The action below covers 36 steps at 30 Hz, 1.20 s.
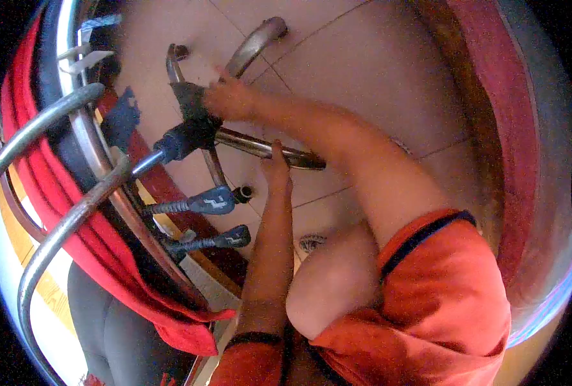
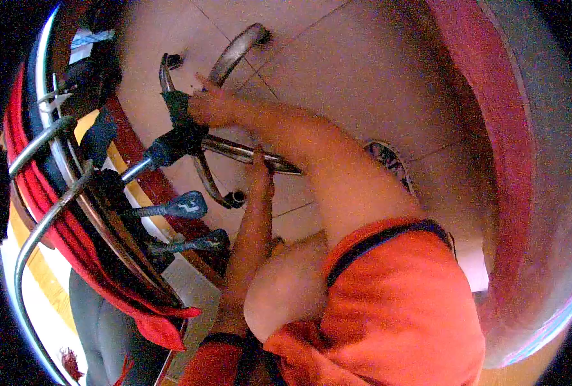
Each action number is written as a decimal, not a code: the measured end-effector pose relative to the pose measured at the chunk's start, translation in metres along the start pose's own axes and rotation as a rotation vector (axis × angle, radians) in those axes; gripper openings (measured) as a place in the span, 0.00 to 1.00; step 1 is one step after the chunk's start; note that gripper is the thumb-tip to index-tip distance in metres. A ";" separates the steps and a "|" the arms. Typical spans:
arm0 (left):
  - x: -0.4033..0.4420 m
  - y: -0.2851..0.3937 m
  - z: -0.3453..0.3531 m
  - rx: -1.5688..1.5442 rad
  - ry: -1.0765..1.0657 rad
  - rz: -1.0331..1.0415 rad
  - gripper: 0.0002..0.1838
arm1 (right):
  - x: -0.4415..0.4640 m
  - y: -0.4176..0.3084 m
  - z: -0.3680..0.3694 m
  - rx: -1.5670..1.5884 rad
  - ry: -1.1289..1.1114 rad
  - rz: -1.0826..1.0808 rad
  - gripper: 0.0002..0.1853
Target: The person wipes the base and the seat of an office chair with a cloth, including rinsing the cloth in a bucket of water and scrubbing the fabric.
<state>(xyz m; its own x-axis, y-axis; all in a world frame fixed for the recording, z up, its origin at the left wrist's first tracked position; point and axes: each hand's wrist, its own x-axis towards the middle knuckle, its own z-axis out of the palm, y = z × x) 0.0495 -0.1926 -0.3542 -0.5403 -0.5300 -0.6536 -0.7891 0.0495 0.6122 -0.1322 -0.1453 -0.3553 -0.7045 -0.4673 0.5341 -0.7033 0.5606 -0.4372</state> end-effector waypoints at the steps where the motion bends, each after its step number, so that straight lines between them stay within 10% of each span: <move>1: -0.008 0.009 -0.004 0.122 0.135 -0.068 0.28 | 0.004 0.015 -0.012 0.001 -0.115 0.112 0.12; 4: -0.009 0.019 -0.012 0.024 0.002 -0.056 0.31 | 0.008 0.076 -0.060 0.010 -0.343 0.249 0.12; 9: -0.008 -0.002 -0.020 0.003 -0.077 0.004 0.29 | -0.041 0.168 -0.060 -0.301 -0.095 0.398 0.12; 11: 0.002 -0.006 -0.014 0.022 -0.034 -0.024 0.29 | -0.050 0.182 -0.007 -0.145 0.594 0.272 0.12; 13: 0.003 -0.013 -0.019 0.200 -0.021 0.107 0.30 | -0.025 0.114 -0.062 -0.145 -0.117 0.286 0.09; 15: 0.008 -0.016 -0.019 0.188 -0.032 0.086 0.30 | -0.005 0.036 -0.033 -0.160 0.032 0.319 0.08; 17: 0.005 -0.010 -0.020 0.189 -0.030 0.061 0.30 | 0.020 -0.013 -0.024 -0.008 -0.328 0.227 0.10; 25: 0.013 -0.023 -0.027 0.185 0.003 0.011 0.24 | -0.047 0.085 -0.008 -0.103 0.318 -0.052 0.15; 30: -0.007 0.002 -0.026 0.239 -0.083 0.057 0.31 | -0.106 0.164 -0.050 0.615 -0.126 0.564 0.16; 36: -0.008 -0.003 -0.027 0.230 -0.112 0.052 0.35 | -0.106 0.159 -0.015 -0.143 0.039 0.400 0.18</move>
<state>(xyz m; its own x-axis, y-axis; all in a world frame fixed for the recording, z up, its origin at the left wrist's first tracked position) 0.0634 -0.2113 -0.3390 -0.6005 -0.4250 -0.6774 -0.7985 0.2721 0.5371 -0.1677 0.0031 -0.4705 -0.9132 -0.1685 0.3710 -0.3527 0.7830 -0.5124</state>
